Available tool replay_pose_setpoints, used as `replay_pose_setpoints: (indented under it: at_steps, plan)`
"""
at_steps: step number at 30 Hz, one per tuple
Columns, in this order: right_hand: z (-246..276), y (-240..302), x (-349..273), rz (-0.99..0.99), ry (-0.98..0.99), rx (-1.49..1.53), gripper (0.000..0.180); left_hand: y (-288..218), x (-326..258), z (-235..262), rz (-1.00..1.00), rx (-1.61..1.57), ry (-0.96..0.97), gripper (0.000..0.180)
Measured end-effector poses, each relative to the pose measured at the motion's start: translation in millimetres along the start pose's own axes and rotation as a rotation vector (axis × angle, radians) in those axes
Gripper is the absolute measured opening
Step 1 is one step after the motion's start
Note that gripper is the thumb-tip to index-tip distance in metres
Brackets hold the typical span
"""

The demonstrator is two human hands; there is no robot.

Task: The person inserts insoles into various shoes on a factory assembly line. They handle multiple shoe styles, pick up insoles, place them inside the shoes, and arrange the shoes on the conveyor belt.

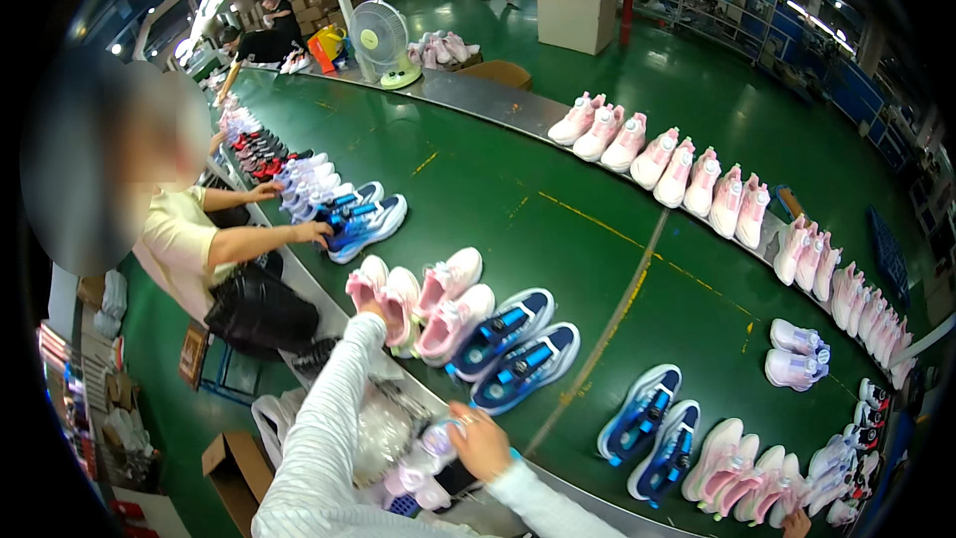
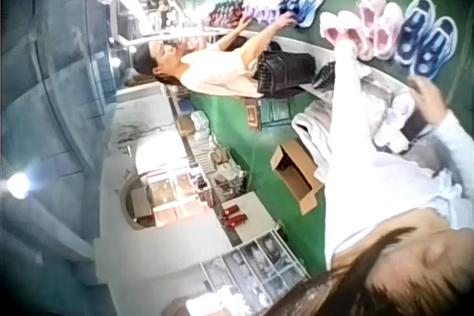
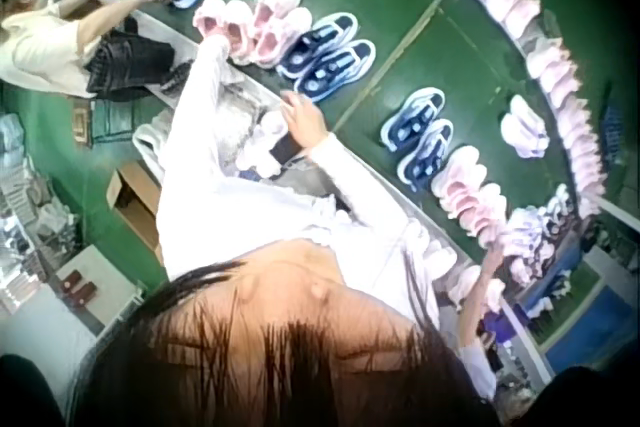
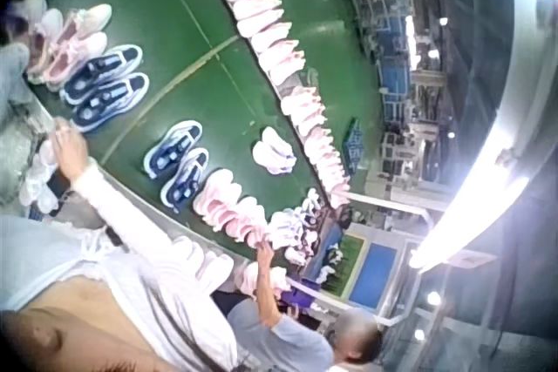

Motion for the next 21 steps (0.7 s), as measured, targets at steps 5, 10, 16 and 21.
replay_pose_setpoints:
  at_steps: [5,10,16,21]
  plan:
    - [-95.0,-38.7,126.1,-0.051,0.027,-0.555,0.049,-2.7,19.1,-22.0,-0.054,-0.151,0.033,0.035]
    - [-113.9,-67.3,143.8,-0.002,0.071,-0.913,0.024,-11.5,84.1,30.2,-0.357,0.031,-0.024,0.039]
    - [-86.6,-95.6,184.0,-0.132,0.063,-0.901,0.02,-54.8,120.4,16.2,-0.396,0.012,0.062,0.041]
    - [-29.3,-47.6,117.6,0.046,-0.192,-0.499,0.029,-135.6,-1.3,32.1,-0.988,-0.343,-0.389,0.033]
Point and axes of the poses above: each hand's wrist, its own x-axis towards the middle knuckle, its own z-axis out of the back of the hand, y = z × x, the point moved 2 cm from there along x, towards the middle knuckle, and after that the axes turned 3 degrees about -z, right-handed, at the moved point
